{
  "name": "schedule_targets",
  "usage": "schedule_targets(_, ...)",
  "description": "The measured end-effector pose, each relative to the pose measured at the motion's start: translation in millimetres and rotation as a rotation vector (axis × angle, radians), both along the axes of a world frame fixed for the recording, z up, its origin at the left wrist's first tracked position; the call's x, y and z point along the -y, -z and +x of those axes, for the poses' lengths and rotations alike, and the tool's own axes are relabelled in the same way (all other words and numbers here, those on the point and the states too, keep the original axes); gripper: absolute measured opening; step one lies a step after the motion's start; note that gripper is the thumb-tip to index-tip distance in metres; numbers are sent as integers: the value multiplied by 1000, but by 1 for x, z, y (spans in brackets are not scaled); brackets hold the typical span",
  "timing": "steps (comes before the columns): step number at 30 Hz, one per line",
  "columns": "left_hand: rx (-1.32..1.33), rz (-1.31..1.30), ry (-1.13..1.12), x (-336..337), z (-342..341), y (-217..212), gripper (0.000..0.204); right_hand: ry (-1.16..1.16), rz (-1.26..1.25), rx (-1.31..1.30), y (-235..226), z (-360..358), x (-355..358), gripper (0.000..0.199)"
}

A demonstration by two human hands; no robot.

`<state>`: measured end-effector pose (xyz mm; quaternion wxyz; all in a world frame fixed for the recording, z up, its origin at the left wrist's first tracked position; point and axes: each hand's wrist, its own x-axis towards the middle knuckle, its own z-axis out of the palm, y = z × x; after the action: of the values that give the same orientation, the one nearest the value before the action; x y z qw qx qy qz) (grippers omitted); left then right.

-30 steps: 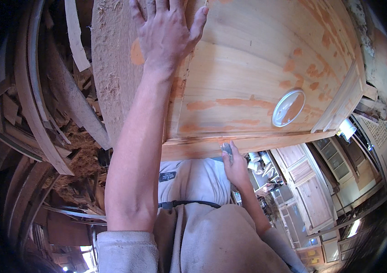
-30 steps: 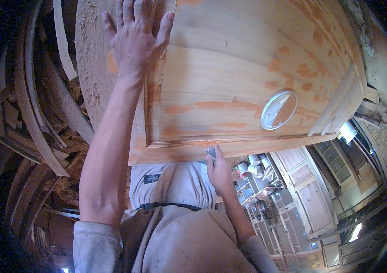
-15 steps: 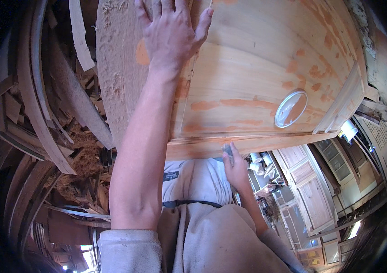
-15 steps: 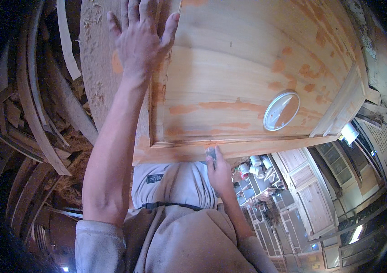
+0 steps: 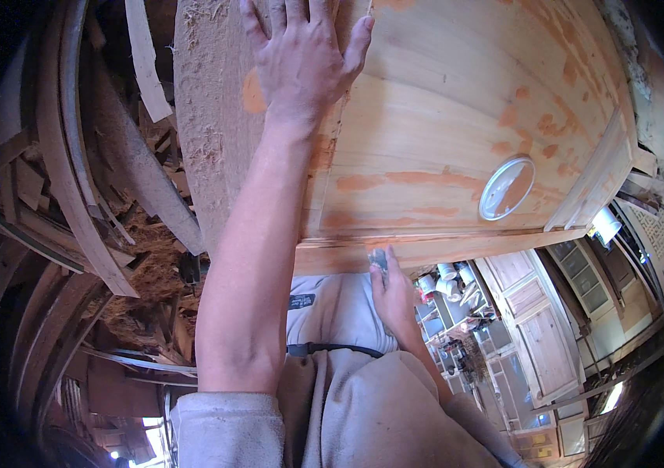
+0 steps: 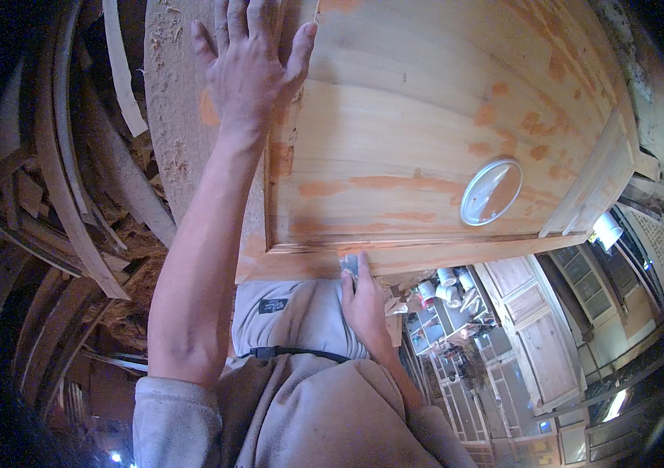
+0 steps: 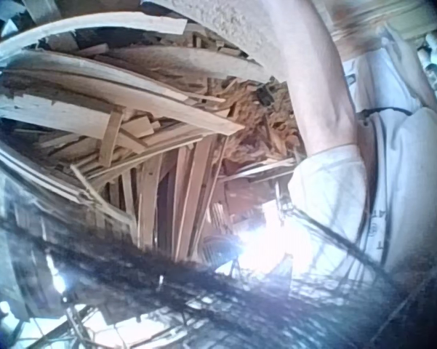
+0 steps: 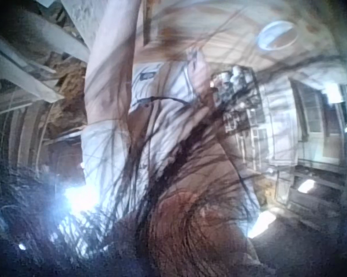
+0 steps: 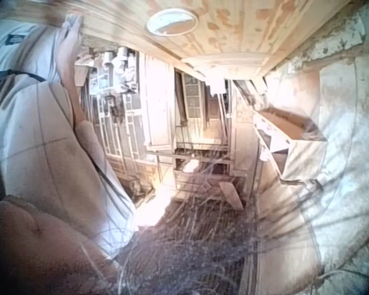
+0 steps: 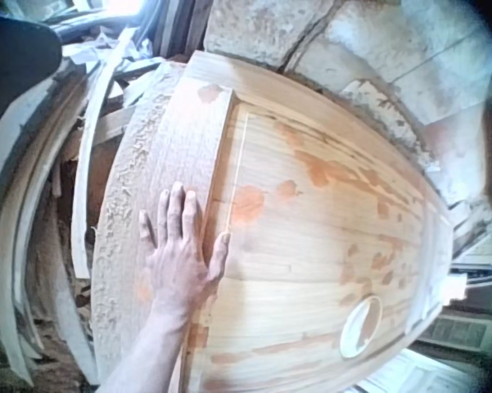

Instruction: The person applies a reddish paste or filler to the surfaces and joints of a wooden door using a putty knife and their fingers.

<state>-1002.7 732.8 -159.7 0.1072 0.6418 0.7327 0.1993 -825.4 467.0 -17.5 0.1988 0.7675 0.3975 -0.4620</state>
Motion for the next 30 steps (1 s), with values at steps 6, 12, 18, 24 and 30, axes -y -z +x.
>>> schedule_targets(6,7,-2,-4,0,-1,0,74,-48,184,-47,12,3,21,56)
schedule_targets(12,24,-3,-7,1,-3,1,75,441,126,-111,-3,-3,-1,48)
schedule_targets(18,3,-8,0,0,-1,1,75,-277,191,-13,-14,-10,-14,51)
schedule_targets(24,39,-30,-16,0,-2,-2,76,-280,-25,28,-11,-22,-6,51)
schedule_targets(30,38,-37,-5,0,-1,-1,77,-199,-69,-12,-4,-26,-7,51)
